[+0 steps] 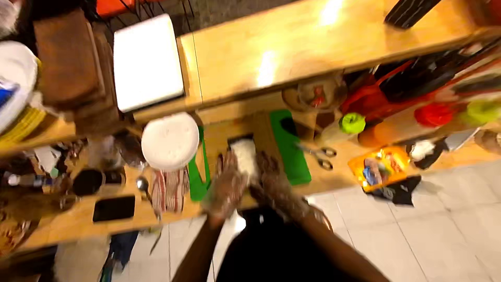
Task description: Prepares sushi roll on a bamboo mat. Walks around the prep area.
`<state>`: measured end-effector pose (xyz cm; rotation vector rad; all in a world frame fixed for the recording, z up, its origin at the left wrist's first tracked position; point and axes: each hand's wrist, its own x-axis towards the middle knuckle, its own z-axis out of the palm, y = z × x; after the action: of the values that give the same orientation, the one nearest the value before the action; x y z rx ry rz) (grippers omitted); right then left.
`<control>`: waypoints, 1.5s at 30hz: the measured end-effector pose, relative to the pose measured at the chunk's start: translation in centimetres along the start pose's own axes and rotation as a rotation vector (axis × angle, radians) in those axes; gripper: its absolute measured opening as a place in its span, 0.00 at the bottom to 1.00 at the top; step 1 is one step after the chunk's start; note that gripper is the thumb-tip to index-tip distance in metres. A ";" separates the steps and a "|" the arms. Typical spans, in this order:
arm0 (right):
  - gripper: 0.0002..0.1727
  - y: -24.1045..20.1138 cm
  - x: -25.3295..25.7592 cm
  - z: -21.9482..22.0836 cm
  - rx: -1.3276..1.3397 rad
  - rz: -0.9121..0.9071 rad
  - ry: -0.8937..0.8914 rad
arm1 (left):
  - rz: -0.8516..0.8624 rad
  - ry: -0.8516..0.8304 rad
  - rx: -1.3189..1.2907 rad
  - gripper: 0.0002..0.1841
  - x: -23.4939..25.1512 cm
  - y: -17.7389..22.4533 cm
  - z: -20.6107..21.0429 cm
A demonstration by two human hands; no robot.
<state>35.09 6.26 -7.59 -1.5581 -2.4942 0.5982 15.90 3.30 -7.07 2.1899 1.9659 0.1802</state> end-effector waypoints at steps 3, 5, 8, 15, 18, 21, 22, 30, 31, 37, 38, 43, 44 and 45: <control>0.49 -0.7 0.7 -2.3 0.052 0.006 0.029 | -0.017 -0.021 -0.004 0.40 1.2 0.7 -2.6; 0.47 -0.8 0.6 -2.8 0.095 0.016 0.006 | -0.052 -0.037 -0.023 0.39 1.5 1.1 -2.8; 0.45 -0.1 1.0 -1.7 0.116 0.008 0.044 | -0.067 -0.025 -0.058 0.39 1.8 1.4 -2.6; 0.46 0.0 1.1 -1.6 0.061 -0.013 0.094 | -0.059 -0.014 -0.024 0.41 2.2 1.3 -1.5; 0.46 -0.2 0.9 -2.1 0.093 -0.018 0.060 | -0.042 -0.031 -0.010 0.41 2.4 1.2 -1.5; 0.47 0.6 1.2 -0.9 0.085 -0.040 0.085 | -0.028 -0.062 -0.047 0.40 2.0 1.3 -1.8; 0.47 0.8 1.2 -0.5 0.084 -0.048 0.102 | -0.036 -0.076 -0.053 0.41 1.9 1.5 -2.0; 0.46 0.2 1.3 -1.2 0.103 -0.036 0.071 | -0.041 -0.136 -0.046 0.39 2.2 1.8 -2.6; 0.46 0.3 1.3 -1.2 0.093 -0.040 0.059 | -0.042 -0.118 -0.054 0.39 2.2 1.8 -2.5; 0.45 0.1 1.3 -1.3 0.094 -0.030 0.057 | -0.009 -0.115 -0.057 0.37 1.7 2.4 -3.3; 0.45 0.1 1.3 -1.2 0.092 -0.026 0.059 | -0.013 -0.114 -0.078 0.37 1.6 2.4 -3.8; 0.46 -0.3 1.2 -1.2 0.085 -0.048 0.078 | -0.074 -0.229 -0.144 0.34 1.3 4.2 -10.6; 0.46 -0.3 1.3 -1.1 0.092 -0.055 0.071 | -0.087 -0.210 -0.158 0.34 1.2 4.0 -10.6; 0.46 -0.4 1.3 -1.2 0.097 -0.054 0.065 | -0.092 -0.203 -0.167 0.34 1.2 3.9 -10.7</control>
<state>34.56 7.60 -6.47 -1.4472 -2.4134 0.6395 17.47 4.74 4.14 1.9290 1.8634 0.0996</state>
